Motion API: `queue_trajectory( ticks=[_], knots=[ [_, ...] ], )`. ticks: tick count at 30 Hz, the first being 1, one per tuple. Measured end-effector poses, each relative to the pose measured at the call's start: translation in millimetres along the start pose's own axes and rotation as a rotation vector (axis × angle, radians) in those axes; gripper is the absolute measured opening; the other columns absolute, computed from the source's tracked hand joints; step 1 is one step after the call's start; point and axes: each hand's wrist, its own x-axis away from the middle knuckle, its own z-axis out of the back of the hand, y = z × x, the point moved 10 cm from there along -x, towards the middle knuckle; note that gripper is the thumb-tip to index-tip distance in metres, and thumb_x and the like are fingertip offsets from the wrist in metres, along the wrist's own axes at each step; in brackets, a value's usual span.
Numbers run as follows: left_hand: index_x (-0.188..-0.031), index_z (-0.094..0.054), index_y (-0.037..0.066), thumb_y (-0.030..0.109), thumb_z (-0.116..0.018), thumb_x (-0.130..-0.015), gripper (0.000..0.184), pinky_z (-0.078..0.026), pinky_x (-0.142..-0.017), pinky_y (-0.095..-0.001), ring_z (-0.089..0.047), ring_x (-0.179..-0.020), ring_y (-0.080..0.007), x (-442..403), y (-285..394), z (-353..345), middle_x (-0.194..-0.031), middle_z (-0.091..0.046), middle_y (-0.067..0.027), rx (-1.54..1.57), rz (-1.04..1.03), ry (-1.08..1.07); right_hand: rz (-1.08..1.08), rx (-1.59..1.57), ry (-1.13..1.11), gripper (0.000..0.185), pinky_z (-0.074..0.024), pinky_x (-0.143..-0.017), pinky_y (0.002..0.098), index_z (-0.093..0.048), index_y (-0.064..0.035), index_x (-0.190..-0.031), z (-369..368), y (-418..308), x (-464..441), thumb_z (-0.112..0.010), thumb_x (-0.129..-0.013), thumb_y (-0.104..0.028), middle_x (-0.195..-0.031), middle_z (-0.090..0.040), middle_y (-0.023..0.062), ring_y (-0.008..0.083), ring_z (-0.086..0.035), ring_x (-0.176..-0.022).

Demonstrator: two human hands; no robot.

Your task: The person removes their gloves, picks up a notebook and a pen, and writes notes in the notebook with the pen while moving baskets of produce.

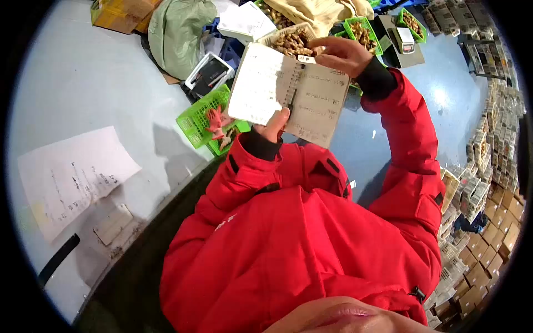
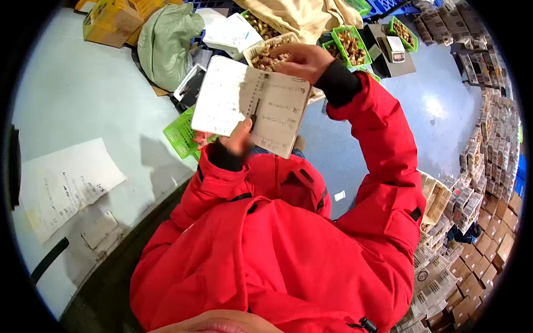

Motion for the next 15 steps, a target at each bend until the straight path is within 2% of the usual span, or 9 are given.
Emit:
queue_trajectory(
  ticks=[1,2,3,5,7,8,10,11,15],
  knots=[
    [-0.122,-0.044,0.003,0.012,-0.057,-0.083,0.042,-0.044,-0.083,-0.0290,-0.053,-0.095,-0.0154,-3.5,-9.9,-7.0,-0.108,-0.055,-0.0066,0.005,0.046,0.002,0.159,0.273,0.258,0.037,-0.0459,-0.079,0.0303,-0.058,-0.0099,-0.112,22.7,-14.2,22.7,-0.066,-0.076,-0.013,-0.095,-0.062,0.0078,0.0156,-0.058,-0.092],
    [-0.121,-0.046,0.003,0.006,-0.055,-0.081,0.041,-0.043,-0.085,-0.0299,-0.054,-0.097,-0.0169,-9.4,-2.3,-16.3,-0.110,-0.055,-0.0077,-0.202,-0.072,-0.029,0.418,0.492,0.278,0.039,-0.0466,-0.079,0.0320,-0.058,-0.0096,-0.112,18.1,-37.6,45.1,-0.066,-0.074,-0.012,-0.098,-0.061,0.0087,0.0202,-0.057,-0.094],
    [-0.119,-0.048,0.002,0.005,-0.056,-0.080,0.040,-0.043,-0.087,-0.0304,-0.053,-0.100,-0.0184,-7.4,-15.4,-16.1,-0.113,-0.055,-0.0082,-0.015,0.047,0.007,0.677,0.711,0.298,0.042,-0.0473,-0.079,0.0337,-0.057,-0.0093,-0.112,3.6,-59.2,69.7,-0.067,-0.072,-0.010,-0.102,-0.059,0.0096,0.0247,-0.057,-0.095],
    [-0.117,-0.050,0.002,0.005,-0.058,-0.079,0.039,-0.043,-0.086,-0.0304,-0.053,-0.101,-0.0184,-11.3,-27.7,-29.5,-0.112,-0.055,-0.0074,-0.221,0.192,0.068,0.761,0.639,0.099,0.041,-0.0467,-0.079,0.0351,-0.059,-0.0100,-0.107,-19.4,-50.6,93.5,-0.067,-0.067,-0.010,-0.102,-0.058,0.0091,0.0268,-0.056,-0.093],
    [-0.119,-0.050,0.002,0.008,-0.059,-0.080,0.041,-0.043,-0.086,-0.0295,-0.054,-0.099,-0.0168,-22.9,-51.1,-41.5,-0.110,-0.057,-0.0069,-0.292,0.335,-0.044,0.784,0.844,0.062,0.036,-0.0474,-0.073,0.0341,-0.059,-0.0099,-0.102,-38.0,-21.6,105.5,-0.066,-0.067,-0.014,-0.094,-0.058,0.0077,0.0261,-0.057,-0.086],
    [-0.119,-0.050,0.001,0.010,-0.058,-0.081,0.039,-0.043,-0.086,-0.0292,-0.055,-0.099,-0.0163,-27.3,-42.8,-56.6,-0.109,-0.057,-0.0069,-0.527,0.203,-0.212,0.759,0.861,0.067,0.035,-0.0474,-0.072,0.0342,-0.059,-0.0104,-0.101,-37.4,-9.1,110.9,-0.066,-0.067,-0.015,-0.091,-0.057,0.0072,0.0261,-0.056,-0.085],
    [-0.117,-0.052,0.001,0.015,-0.056,-0.084,0.036,-0.043,-0.085,-0.0281,-0.054,-0.098,-0.0150,-42.8,-67.4,-62.5,-0.108,-0.058,-0.0062,-0.348,0.332,-0.262,0.714,0.903,0.072,0.031,-0.0474,-0.068,0.0343,-0.059,-0.0112,-0.097,-31.8,6.1,121.5,-0.065,-0.067,-0.017,-0.085,-0.056,0.0062,0.0260,-0.056,-0.081],
    [-0.117,-0.052,0.001,0.016,-0.057,-0.084,0.037,-0.042,-0.085,-0.0277,-0.054,-0.099,-0.0144,-43.5,-62.0,-82.9,-0.108,-0.058,-0.0055,-0.298,0.396,-0.327,0.717,0.829,0.057,0.030,-0.0477,-0.067,0.0361,-0.057,-0.0113,-0.095,-28.6,8.4,130.7,-0.065,-0.067,-0.015,-0.082,-0.054,0.0061,0.0259,-0.057,-0.080],
    [-0.119,-0.051,0.001,0.021,-0.059,-0.084,0.041,-0.042,-0.083,-0.0271,-0.052,-0.095,-0.0121,-60.3,-68.4,-110.7,-0.107,-0.058,-0.0049,-0.693,0.534,-0.516,0.651,0.615,0.031,0.027,-0.0479,-0.066,0.0378,-0.057,-0.0097,-0.092,-13.9,23.3,159.0,-0.063,-0.066,-0.015,-0.083,-0.056,0.0073,0.0285,-0.057,-0.079]
  ],
)
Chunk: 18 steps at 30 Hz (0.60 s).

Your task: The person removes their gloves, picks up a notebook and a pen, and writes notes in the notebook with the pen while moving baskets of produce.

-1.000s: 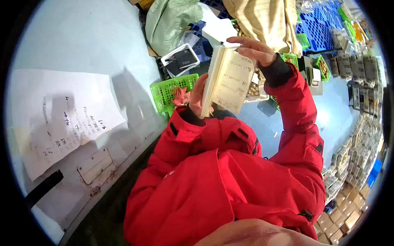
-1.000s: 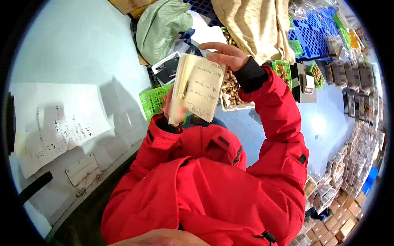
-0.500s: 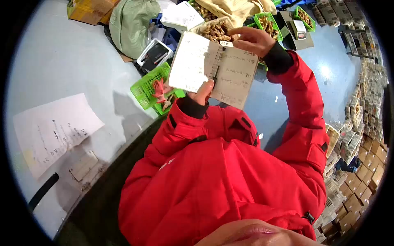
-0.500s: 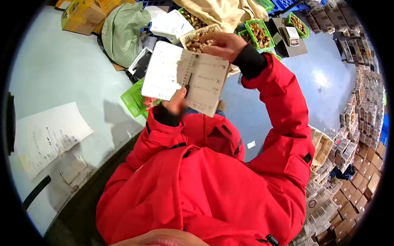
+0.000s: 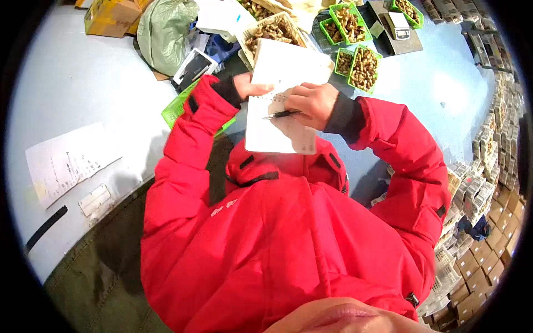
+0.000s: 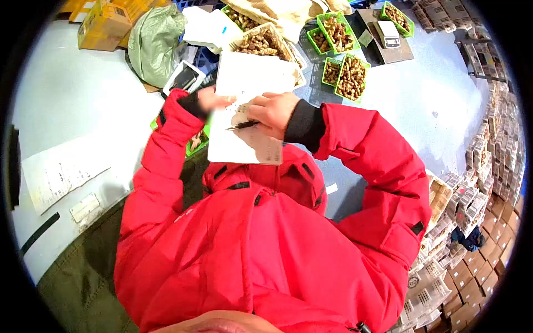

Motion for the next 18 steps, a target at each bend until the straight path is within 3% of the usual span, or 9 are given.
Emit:
queue_trajectory(
  ticks=[1,2,4,6,8,9,12,14,18],
  knots=[
    [-0.119,-0.051,0.001,0.021,-0.061,-0.083,0.043,-0.043,-0.082,-0.0271,-0.053,-0.095,-0.0124,-11.3,-11.8,8.5,-0.107,-0.058,-0.0055,-0.022,0.047,-0.065,-0.012,-0.079,-0.004,0.026,-0.0478,-0.067,0.0381,-0.056,-0.0091,-0.091,6.8,0.7,6.5,-0.062,-0.066,-0.015,-0.083,-0.056,0.0076,0.0296,-0.056,-0.079],
    [-0.120,-0.050,0.000,0.022,-0.062,-0.082,0.045,-0.044,-0.081,-0.0271,-0.053,-0.095,-0.0127,-24.5,-28.1,19.6,-0.107,-0.058,-0.0062,-0.047,0.092,-0.129,-0.043,-0.216,0.014,0.022,-0.0485,-0.067,0.0339,-0.056,-0.0062,-0.092,22.2,3.8,12.9,-0.059,-0.071,-0.010,-0.083,-0.058,0.0085,0.0245,-0.059,-0.077],
    [-0.117,-0.052,0.000,0.013,-0.065,-0.079,0.043,-0.043,-0.084,-0.0279,-0.054,-0.097,-0.0128,-30.2,-4.1,18.7,-0.107,-0.060,-0.0067,0.064,0.047,-0.229,-0.389,-0.626,0.141,0.020,-0.0488,-0.068,0.0292,-0.056,-0.0019,-0.095,40.4,44.3,45.2,-0.057,-0.077,-0.009,-0.084,-0.059,0.0080,0.0171,-0.059,-0.074],
    [-0.116,-0.054,0.000,0.008,-0.065,-0.079,0.039,-0.045,-0.081,-0.0266,-0.055,-0.096,-0.0110,-43.4,-10.7,14.8,-0.108,-0.060,-0.0062,0.058,0.140,-0.397,-0.399,-0.919,0.605,0.021,-0.0492,-0.068,0.0268,-0.054,0.0023,-0.098,75.7,76.1,73.7,-0.054,-0.081,-0.011,-0.084,-0.060,0.0076,0.0126,-0.058,-0.072],
    [-0.116,-0.054,0.001,0.005,-0.065,-0.079,0.039,-0.047,-0.076,-0.0244,-0.057,-0.092,-0.0108,-61.4,-2.2,-8.1,-0.105,-0.061,-0.0059,0.022,0.098,-0.677,-0.388,-1.006,0.729,0.023,-0.0490,-0.062,0.0258,-0.054,0.0034,-0.099,95.4,97.9,87.1,-0.052,-0.080,-0.009,-0.083,-0.060,0.0070,0.0129,-0.057,-0.068],
    [-0.113,-0.056,0.002,0.003,-0.065,-0.079,0.035,-0.049,-0.072,-0.0231,-0.059,-0.089,-0.0112,-74.1,-9.4,-23.1,-0.100,-0.063,-0.0058,0.153,0.316,-0.767,-0.555,-0.940,0.707,0.024,-0.0453,-0.054,0.0220,-0.054,0.0018,-0.101,87.3,120.4,103.8,-0.048,-0.080,-0.008,-0.085,-0.060,0.0070,0.0102,-0.056,-0.067],
    [-0.115,-0.051,-0.003,0.011,-0.066,-0.076,0.044,-0.049,-0.066,-0.0269,-0.060,-0.079,-0.0127,-72.0,20.7,-62.4,-0.096,-0.063,-0.0083,-0.036,0.396,-0.847,-0.626,-0.997,0.702,0.027,-0.0360,-0.047,0.0182,-0.053,-0.0013,-0.108,60.1,120.2,107.4,-0.050,-0.083,-0.014,-0.085,-0.060,0.0042,0.0056,-0.047,-0.058],
    [-0.103,-0.058,-0.004,0.013,-0.067,-0.076,0.034,-0.049,-0.067,-0.0267,-0.061,-0.077,-0.0133,-79.8,13.2,-72.1,-0.089,-0.064,-0.0089,-0.108,0.470,-0.843,-0.722,-1.035,0.667,0.034,-0.0333,-0.047,0.0180,-0.050,-0.0013,-0.114,36.8,117.5,115.1,-0.054,-0.085,-0.019,-0.083,-0.060,0.0008,0.0031,-0.043,-0.057],
    [-0.107,-0.055,-0.005,0.028,-0.055,-0.086,0.039,-0.049,-0.068,-0.0262,-0.061,-0.077,-0.0129,-104.3,2.2,-81.5,-0.091,-0.064,-0.0095,-0.282,0.469,-0.992,-0.798,-1.083,0.782,0.037,-0.0349,-0.050,0.0180,-0.051,-0.0014,-0.114,15.0,117.9,139.7,-0.063,-0.082,-0.015,-0.073,-0.056,-0.0017,0.0049,-0.051,-0.061]
  ],
)
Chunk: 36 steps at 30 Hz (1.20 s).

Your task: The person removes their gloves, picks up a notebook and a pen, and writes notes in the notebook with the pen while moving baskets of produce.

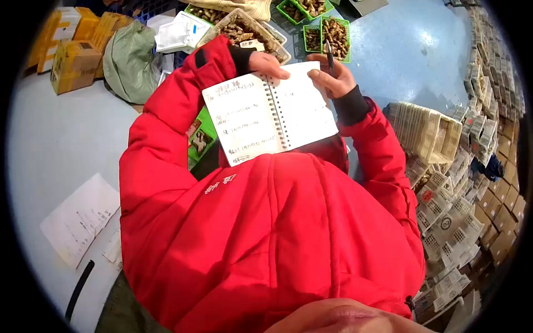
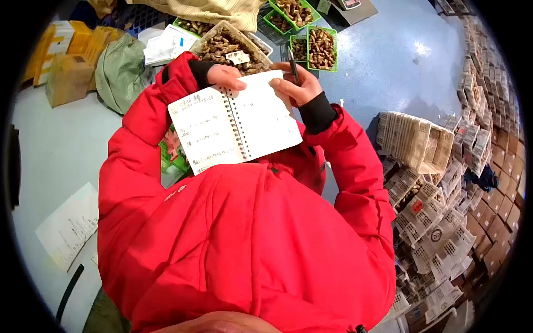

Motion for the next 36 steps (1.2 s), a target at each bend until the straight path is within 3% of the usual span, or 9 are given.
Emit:
queue_trajectory(
  ticks=[1,3,9,20,24,30,32,33,36],
  knots=[
    [-0.110,-0.052,-0.005,0.039,-0.048,-0.089,0.049,-0.049,-0.069,-0.0240,-0.060,-0.082,-0.0120,1.6,18.4,17.0,-0.099,-0.062,-0.0113,0.123,-0.434,0.175,-0.006,-0.078,0.057,0.038,-0.0366,-0.051,0.0184,-0.050,-0.0011,-0.115,9.6,0.6,6.0,-0.063,-0.081,-0.015,-0.076,-0.057,-0.0005,0.0056,-0.052,-0.063],
    [-0.112,-0.052,-0.003,0.044,-0.046,-0.089,0.053,-0.048,-0.078,-0.0264,-0.059,-0.092,-0.0149,21.3,42.1,-12.3,-0.107,-0.059,-0.0128,0.817,-0.637,-0.189,0.026,-0.229,0.226,0.040,-0.0398,-0.054,0.0200,-0.049,-0.0005,-0.116,28.0,-9.0,28.4,-0.064,-0.081,-0.013,-0.081,-0.059,0.0018,0.0073,-0.054,-0.066],
    [-0.114,-0.052,-0.001,0.046,-0.042,-0.089,0.054,-0.044,-0.085,-0.0325,-0.054,-0.101,-0.0212,24.9,55.9,-35.9,-0.116,-0.052,-0.0149,1.055,-1.212,0.505,0.124,-0.358,0.438,0.036,-0.0461,-0.061,0.0228,-0.047,0.0015,-0.113,74.8,-2.1,53.5,-0.061,-0.081,-0.005,-0.086,-0.061,0.0066,0.0103,-0.057,-0.072],
    [-0.109,-0.055,0.004,0.047,-0.036,-0.092,0.050,-0.036,-0.099,-0.0417,-0.045,-0.115,-0.0309,-77.4,124.4,-35.2,-0.127,-0.041,-0.0173,1.384,-1.289,0.466,-0.021,-0.142,0.319,0.039,-0.0444,-0.069,0.0226,-0.049,0.0035,-0.114,131.9,23.6,66.0,-0.063,-0.080,-0.008,-0.087,-0.060,0.0050,0.0100,-0.056,-0.078],
    [-0.101,-0.056,0.005,0.043,-0.039,-0.092,0.043,-0.037,-0.098,-0.0428,-0.045,-0.114,-0.0277,-110.3,115.9,-47.3,-0.113,-0.052,-0.0140,1.488,-1.162,0.463,0.210,0.019,0.462,0.047,-0.0372,-0.049,0.0181,-0.032,-0.0025,-0.132,168.2,4.8,82.5,-0.048,-0.090,-0.014,-0.087,-0.061,0.0107,0.0046,-0.045,-0.053],
    [-0.099,-0.057,0.004,0.042,-0.037,-0.093,0.044,-0.041,-0.093,-0.0400,-0.048,-0.108,-0.0267,-133.4,115.1,-35.6,-0.106,-0.056,-0.0126,1.432,-1.138,0.321,0.392,0.087,0.409,0.043,-0.0351,-0.045,0.0164,-0.036,-0.0043,-0.132,166.2,-63.0,110.8,-0.041,-0.089,-0.003,-0.084,-0.061,0.0103,0.0021,-0.041,-0.050],
    [-0.099,-0.058,0.003,0.042,-0.035,-0.094,0.046,-0.042,-0.091,-0.0385,-0.049,-0.108,-0.0266,-124.2,139.4,-39.0,-0.110,-0.054,-0.0128,1.393,-1.147,0.262,0.289,-0.009,0.345,0.042,-0.0356,-0.047,0.0168,-0.039,-0.0011,-0.129,156.1,-57.1,115.5,-0.041,-0.088,0.000,-0.082,-0.061,0.0097,0.0031,-0.043,-0.052],
    [-0.099,-0.058,0.003,0.043,-0.035,-0.093,0.046,-0.042,-0.091,-0.0386,-0.049,-0.108,-0.0272,-111.1,155.2,-53.7,-0.112,-0.053,-0.0131,1.381,-1.169,0.211,0.241,-0.182,0.262,0.041,-0.0450,-0.063,0.0224,-0.037,0.0013,-0.129,154.9,-44.4,115.6,-0.040,-0.088,-0.001,-0.092,-0.060,0.0148,0.0114,-0.056,-0.070],
    [-0.109,-0.054,0.004,0.046,-0.037,-0.092,0.048,-0.041,-0.094,-0.0417,-0.042,-0.116,-0.0306,-125.8,133.9,-51.9,-0.126,-0.044,-0.0153,1.420,-0.972,0.122,0.271,-0.552,0.101,0.049,-0.0457,-0.084,0.0323,-0.029,0.0002,-0.133,134.9,-47.0,116.7,-0.045,-0.090,-0.016,-0.110,-0.052,0.0215,0.0252,-0.056,-0.099]
  ],
)
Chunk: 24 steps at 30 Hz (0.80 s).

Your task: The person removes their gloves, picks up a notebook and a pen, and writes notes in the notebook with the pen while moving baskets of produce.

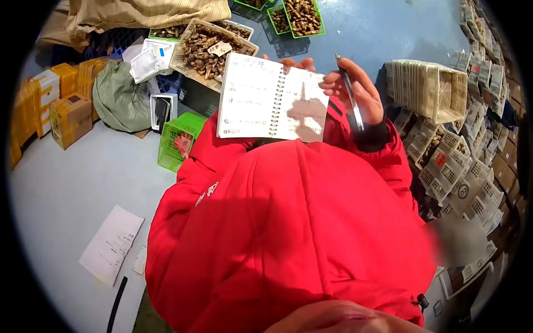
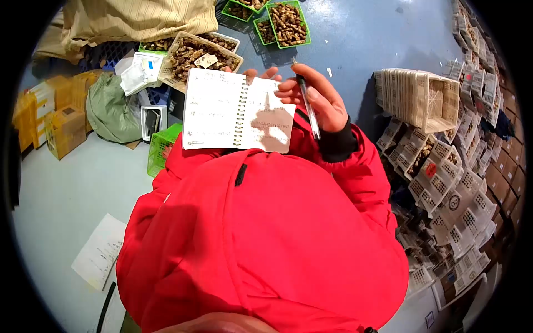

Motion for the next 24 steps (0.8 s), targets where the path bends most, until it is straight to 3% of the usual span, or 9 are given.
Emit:
queue_trajectory(
  ticks=[1,4,9,12,14,17,20,22,24],
  knots=[
    [-0.112,-0.053,0.005,0.046,-0.036,-0.092,0.049,-0.040,-0.095,-0.0423,-0.041,-0.118,-0.0310,1.8,-0.8,-9.2,-0.128,-0.042,-0.0157,-0.027,0.024,-0.045,-0.034,0.002,-0.101,0.057,-0.0355,-0.099,0.0399,-0.025,-0.0014,-0.134,-3.4,2.9,3.5,-0.048,-0.089,-0.026,-0.121,-0.044,0.0228,0.0327,-0.046,-0.115],
    [-0.121,-0.047,0.006,0.048,-0.037,-0.090,0.053,-0.038,-0.097,-0.0439,-0.035,-0.123,-0.0308,5.4,-4.7,-20.3,-0.133,-0.036,-0.0160,-0.028,0.053,-0.116,0.064,-0.138,-0.246,0.055,-0.0311,-0.102,0.0410,-0.022,-0.0007,-0.134,-15.9,-0.6,8.2,-0.046,-0.088,-0.017,-0.125,-0.042,0.0244,0.0324,-0.042,-0.119],
    [-0.122,-0.044,0.003,0.052,-0.039,-0.087,0.060,-0.035,-0.100,-0.0414,-0.036,-0.123,-0.0268,9.5,-1.7,-20.0,-0.133,-0.036,-0.0142,-0.109,0.095,-0.053,0.071,0.034,-0.194,0.061,-0.0266,-0.104,0.0410,-0.024,-0.0001,-0.134,-20.4,5.4,24.0,-0.048,-0.078,0.000,-0.127,-0.040,0.0239,0.0317,-0.039,-0.122],
    [-0.122,-0.043,0.002,0.053,-0.039,-0.087,0.062,-0.033,-0.101,-0.0385,-0.037,-0.123,-0.0252,11.6,1.1,-26.2,-0.131,-0.039,-0.0132,-0.079,0.103,-0.094,0.049,-0.061,-0.177,0.064,-0.0267,-0.103,0.0400,-0.019,0.0007,-0.136,-21.7,9.9,29.3,-0.050,-0.082,-0.013,-0.127,-0.039,0.0246,0.0307,-0.039,-0.122],
    [-0.122,-0.043,0.002,0.052,-0.038,-0.088,0.061,-0.032,-0.102,-0.0369,-0.037,-0.122,-0.0250,12.7,-1.9,-17.2,-0.130,-0.041,-0.0128,-0.066,0.053,-0.021,0.140,-0.005,-0.115,0.070,-0.0248,-0.104,0.0410,-0.016,0.0024,-0.137,-12.5,-1.1,30.4,-0.051,-0.085,-0.029,-0.128,-0.039,0.0243,0.0309,-0.037,-0.123],
    [-0.119,-0.045,0.002,0.050,-0.037,-0.089,0.058,-0.032,-0.102,-0.0358,-0.038,-0.121,-0.0248,14.6,-5.7,-25.1,-0.128,-0.043,-0.0127,-0.015,0.009,-0.060,0.186,0.114,-0.090,0.071,-0.0240,-0.104,0.0429,-0.016,0.0016,-0.137,-13.7,-19.6,31.4,-0.052,-0.085,-0.030,-0.129,-0.038,0.0238,0.0317,-0.036,-0.124],
    [-0.116,-0.048,0.002,0.050,-0.036,-0.089,0.056,-0.033,-0.101,-0.0369,-0.039,-0.120,-0.0251,12.0,-5.8,-26.8,-0.126,-0.044,-0.0127,-0.019,-0.026,-0.144,0.067,0.222,-0.069,0.071,-0.0279,-0.104,0.0406,-0.019,0.0009,-0.137,-10.4,-8.5,37.6,-0.059,-0.080,-0.013,-0.128,-0.041,0.0221,0.0299,-0.038,-0.123],
    [-0.114,-0.048,0.002,0.050,-0.036,-0.089,0.056,-0.034,-0.100,-0.0381,-0.040,-0.119,-0.0257,12.2,-5.6,-25.6,-0.125,-0.045,-0.0125,-0.040,-0.033,-0.148,0.046,0.328,-0.007,0.060,-0.0360,-0.099,0.0363,-0.028,0.0024,-0.132,-12.4,-2.5,39.1,-0.056,-0.079,0.005,-0.121,-0.048,0.0198,0.0260,-0.047,-0.116],
    [-0.113,-0.049,0.002,0.050,-0.036,-0.089,0.055,-0.036,-0.098,-0.0390,-0.041,-0.118,-0.0264,13.9,-6.1,-27.9,-0.123,-0.046,-0.0122,-0.050,-0.020,-0.131,0.158,0.594,-0.009,0.049,-0.0411,-0.093,0.0339,-0.037,0.0043,-0.125,-13.3,0.2,40.1,-0.056,-0.080,0.006,-0.111,-0.055,0.0176,0.0240,-0.053,-0.108]
  ],
)
